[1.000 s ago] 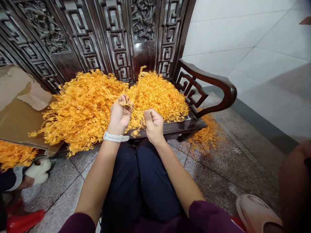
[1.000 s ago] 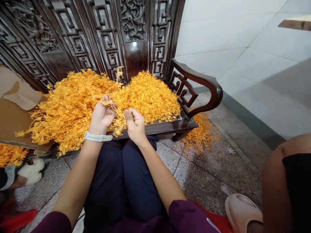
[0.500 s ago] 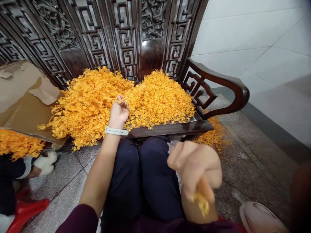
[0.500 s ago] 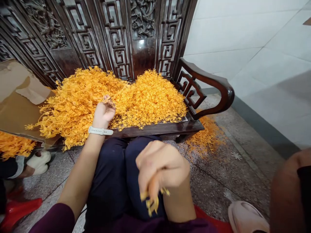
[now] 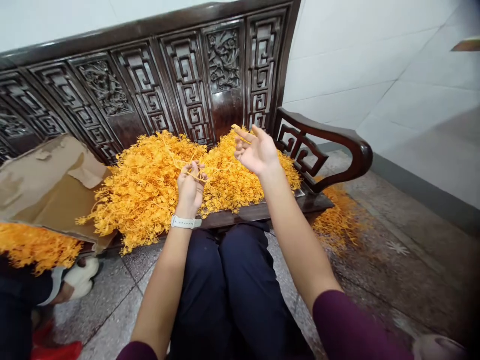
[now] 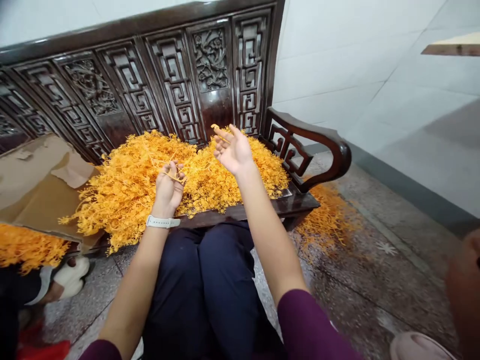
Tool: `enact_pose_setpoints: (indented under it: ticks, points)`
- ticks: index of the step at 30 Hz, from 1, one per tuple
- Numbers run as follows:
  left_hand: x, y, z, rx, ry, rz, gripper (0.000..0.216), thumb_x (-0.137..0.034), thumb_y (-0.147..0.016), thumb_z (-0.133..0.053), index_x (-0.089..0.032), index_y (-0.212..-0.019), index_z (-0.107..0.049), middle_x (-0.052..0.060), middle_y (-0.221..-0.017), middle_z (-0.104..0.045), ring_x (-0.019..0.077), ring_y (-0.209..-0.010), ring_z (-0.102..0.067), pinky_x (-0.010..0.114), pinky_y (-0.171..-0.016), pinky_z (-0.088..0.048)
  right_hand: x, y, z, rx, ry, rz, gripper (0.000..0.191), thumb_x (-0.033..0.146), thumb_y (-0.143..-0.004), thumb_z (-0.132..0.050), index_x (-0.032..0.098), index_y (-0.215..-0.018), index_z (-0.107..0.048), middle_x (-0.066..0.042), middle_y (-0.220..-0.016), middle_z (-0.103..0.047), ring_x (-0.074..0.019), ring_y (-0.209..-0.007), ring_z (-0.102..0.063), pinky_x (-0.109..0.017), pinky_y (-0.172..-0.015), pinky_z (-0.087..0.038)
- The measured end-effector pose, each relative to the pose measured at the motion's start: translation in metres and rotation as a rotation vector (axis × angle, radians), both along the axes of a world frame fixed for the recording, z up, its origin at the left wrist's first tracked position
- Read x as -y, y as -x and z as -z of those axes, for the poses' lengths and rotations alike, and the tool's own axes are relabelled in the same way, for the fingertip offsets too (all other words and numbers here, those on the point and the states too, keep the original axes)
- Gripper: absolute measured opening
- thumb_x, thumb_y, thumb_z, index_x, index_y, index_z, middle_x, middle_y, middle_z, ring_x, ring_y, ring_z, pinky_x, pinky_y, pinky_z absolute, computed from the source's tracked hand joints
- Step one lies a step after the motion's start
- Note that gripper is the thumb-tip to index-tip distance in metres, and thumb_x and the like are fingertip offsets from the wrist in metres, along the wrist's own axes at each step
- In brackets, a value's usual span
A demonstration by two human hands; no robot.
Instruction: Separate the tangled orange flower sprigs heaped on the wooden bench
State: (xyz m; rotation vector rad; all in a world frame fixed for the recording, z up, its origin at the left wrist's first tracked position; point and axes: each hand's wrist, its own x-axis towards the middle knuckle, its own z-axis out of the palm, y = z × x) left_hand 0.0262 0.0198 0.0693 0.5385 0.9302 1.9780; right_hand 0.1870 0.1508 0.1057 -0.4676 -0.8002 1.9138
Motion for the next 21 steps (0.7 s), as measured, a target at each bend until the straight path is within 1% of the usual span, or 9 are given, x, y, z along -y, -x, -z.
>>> enact_pose_setpoints:
  ticks: [3, 8, 11, 13, 16, 17, 18, 19, 21]
  points:
    - [-0.001, 0.0, 0.001, 0.016, -0.027, 0.058, 0.01, -0.023, -0.098, -0.07, -0.017, -0.095, -0.062, 0.0, -0.085, -0.069, 0.0062, -0.057, -0.06, 0.019, -0.057, -0.049, 0.017, -0.001, 0.025, -0.113, 0.078, 0.095, 0.016, 0.03, -0.091, -0.068, 0.019, -0.085, -0.059, 0.002, -0.074, -0.055, -0.0071, -0.059, -0.045, -0.022, -0.054, -0.037]
    - [-0.003, 0.001, 0.002, 0.093, -0.027, 0.079, 0.009, -0.023, -0.098, -0.07, -0.018, -0.093, -0.064, -0.001, -0.085, -0.068, 0.0054, -0.058, -0.058, 0.018, -0.058, -0.049, 0.049, -0.001, 0.049, -0.144, 0.034, 0.094, 0.023, 0.028, -0.084, -0.08, 0.019, -0.084, -0.058, 0.003, -0.075, -0.058, -0.0058, -0.06, -0.047, -0.02, -0.056, -0.04]
    - [-0.003, 0.004, 0.003, 0.138, -0.027, 0.063, 0.011, -0.022, -0.098, -0.07, -0.018, -0.09, -0.064, -0.002, -0.082, -0.066, 0.0047, -0.055, -0.055, 0.018, -0.056, -0.047, 0.058, -0.009, 0.047, -0.213, -0.175, 0.041, 0.031, 0.036, -0.08, -0.085, 0.022, -0.083, -0.057, 0.004, -0.073, -0.057, -0.0066, -0.06, -0.045, -0.021, -0.056, -0.04]
    - [-0.003, 0.006, 0.004, 0.126, -0.034, 0.059, 0.011, -0.022, -0.097, -0.071, -0.018, -0.089, -0.064, -0.003, -0.079, -0.064, 0.0048, -0.053, -0.052, 0.018, -0.054, -0.045, 0.056, -0.016, 0.046, -0.237, -0.397, -0.024, 0.044, 0.052, -0.075, -0.086, 0.023, -0.074, -0.053, 0.006, -0.061, -0.05, -0.0081, -0.054, -0.041, -0.022, -0.052, -0.039]
    - [-0.006, 0.008, 0.009, 0.028, 0.007, -0.008, 0.015, -0.025, -0.093, -0.076, -0.017, -0.09, -0.064, -0.002, -0.078, -0.064, 0.0058, -0.051, -0.051, 0.019, -0.05, -0.042, 0.036, -0.023, 0.042, -0.214, -0.818, -0.283, 0.071, 0.075, -0.048, -0.088, 0.025, -0.056, -0.039, 0.007, -0.043, -0.034, -0.0096, -0.043, -0.034, -0.025, -0.043, -0.034]
    - [-0.007, 0.009, 0.01, -0.009, 0.029, -0.031, 0.017, -0.026, -0.091, -0.078, -0.016, -0.09, -0.064, -0.002, -0.077, -0.064, 0.0061, -0.051, -0.051, 0.019, -0.049, -0.041, 0.027, -0.023, 0.038, -0.221, -0.893, -0.352, 0.074, 0.077, -0.043, -0.088, 0.026, -0.053, -0.035, 0.007, -0.041, -0.031, -0.0098, -0.041, -0.034, -0.025, -0.042, -0.033]
    - [-0.008, 0.009, 0.011, -0.038, 0.046, -0.045, 0.02, -0.027, -0.089, -0.08, -0.016, -0.09, -0.063, -0.002, -0.077, -0.065, 0.0062, -0.051, -0.052, 0.019, -0.048, -0.04, 0.018, -0.02, 0.033, -0.242, -0.889, -0.369, 0.075, 0.078, -0.044, -0.087, 0.026, -0.052, -0.034, 0.007, -0.04, -0.03, -0.01, -0.041, -0.034, -0.025, -0.041, -0.033]
    - [-0.01, 0.01, 0.012, -0.059, 0.053, -0.046, 0.023, -0.028, -0.087, -0.082, -0.016, -0.09, -0.063, -0.002, -0.077, -0.065, 0.0064, -0.051, -0.052, 0.019, -0.048, -0.04, 0.01, -0.017, 0.026, -0.276, -0.794, -0.325, 0.072, 0.078, -0.052, -0.084, 0.026, -0.054, -0.034, 0.007, -0.041, -0.03, -0.0099, -0.041, -0.034, -0.024, -0.041, -0.032]
    - [-0.011, 0.01, 0.012, -0.074, 0.044, -0.045, 0.023, -0.028, -0.086, -0.082, -0.016, -0.089, -0.063, -0.002, -0.076, -0.064, 0.0068, -0.052, -0.052, 0.019, -0.049, -0.041, -0.002, -0.005, 0.008, -0.33, -0.374, -0.134, 0.059, 0.07, -0.078, -0.071, 0.024, -0.06, -0.039, 0.007, -0.046, -0.032, -0.0095, -0.043, -0.032, -0.022, -0.042, -0.03]
